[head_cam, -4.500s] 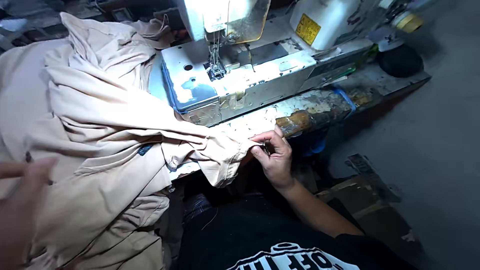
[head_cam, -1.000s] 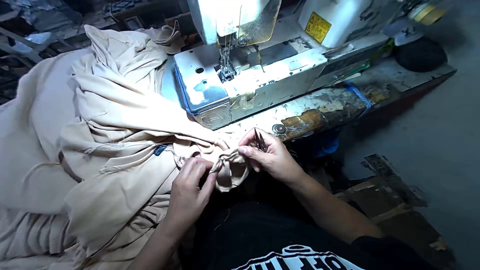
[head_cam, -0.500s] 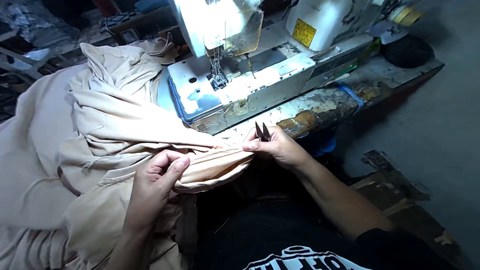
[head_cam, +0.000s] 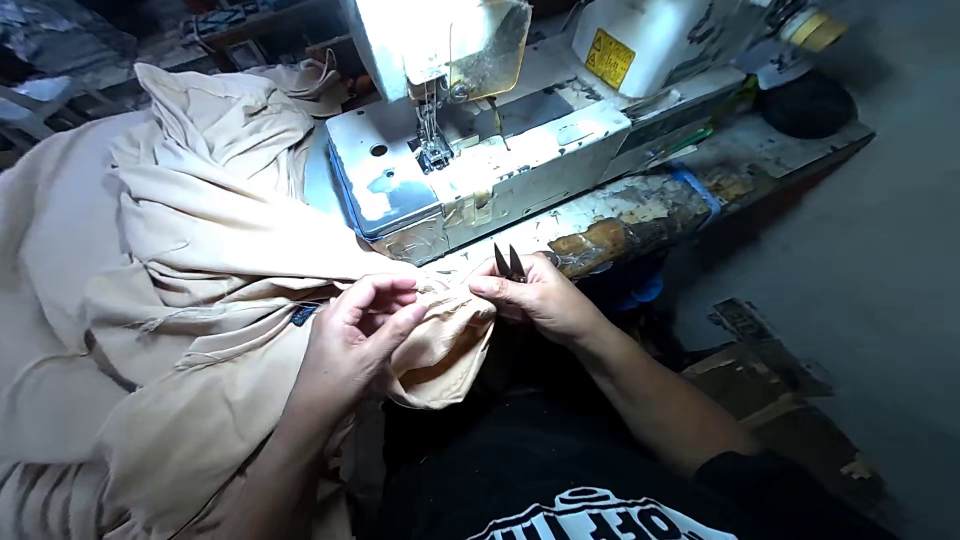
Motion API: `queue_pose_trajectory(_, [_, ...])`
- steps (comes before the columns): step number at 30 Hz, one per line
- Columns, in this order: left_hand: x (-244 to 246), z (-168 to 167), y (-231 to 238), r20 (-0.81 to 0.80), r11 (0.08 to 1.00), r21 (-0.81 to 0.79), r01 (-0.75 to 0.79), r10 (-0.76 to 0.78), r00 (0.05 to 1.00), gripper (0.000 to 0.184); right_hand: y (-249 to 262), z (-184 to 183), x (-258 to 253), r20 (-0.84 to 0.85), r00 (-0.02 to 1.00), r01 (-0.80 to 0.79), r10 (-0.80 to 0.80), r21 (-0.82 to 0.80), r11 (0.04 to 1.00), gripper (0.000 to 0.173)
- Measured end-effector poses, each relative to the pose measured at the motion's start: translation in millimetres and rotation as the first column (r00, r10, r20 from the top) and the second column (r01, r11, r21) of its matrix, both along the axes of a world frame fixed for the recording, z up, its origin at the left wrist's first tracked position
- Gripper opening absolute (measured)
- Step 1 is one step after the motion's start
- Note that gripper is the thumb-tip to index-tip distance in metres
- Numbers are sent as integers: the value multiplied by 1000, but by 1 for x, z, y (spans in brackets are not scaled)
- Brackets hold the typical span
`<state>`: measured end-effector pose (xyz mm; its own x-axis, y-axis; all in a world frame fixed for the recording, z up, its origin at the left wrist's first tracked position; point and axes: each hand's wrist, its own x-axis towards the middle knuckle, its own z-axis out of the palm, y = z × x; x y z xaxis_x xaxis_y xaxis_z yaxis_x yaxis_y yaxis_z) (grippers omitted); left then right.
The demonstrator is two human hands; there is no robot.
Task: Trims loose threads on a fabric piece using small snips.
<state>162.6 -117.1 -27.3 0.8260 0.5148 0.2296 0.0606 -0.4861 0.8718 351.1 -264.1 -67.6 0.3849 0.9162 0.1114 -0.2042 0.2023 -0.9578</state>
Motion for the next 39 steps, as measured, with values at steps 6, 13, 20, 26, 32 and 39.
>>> queue_pose_trajectory(6, [14,-2,-5,-105,989,-98,115,-125,987,7,-9,4,-7,353,914,210,-203,18,978,17])
queue_pose_trajectory(13, [7,-3,-3,35,912,-376,164,-163,986,8,-39,8,-42,519,817,184,-251,177,967,30])
queue_pose_trajectory(20, [5,-4,-7,60,915,-380,132,-118,991,15,-25,-4,-54,448,883,122,-137,62,991,28])
queue_pose_trajectory(26, [5,-6,-8,85,953,-271,133,-113,990,10,-26,-2,-55,439,889,114,-132,68,991,27])
queue_pose_trajectory(32, [5,-6,-8,35,989,-134,58,-54,998,8,-30,0,-55,450,888,49,-97,117,992,26])
queue_pose_trajectory(39, [4,-4,-11,63,980,-172,102,-92,994,8,-25,-4,-55,479,862,144,-164,79,986,26])
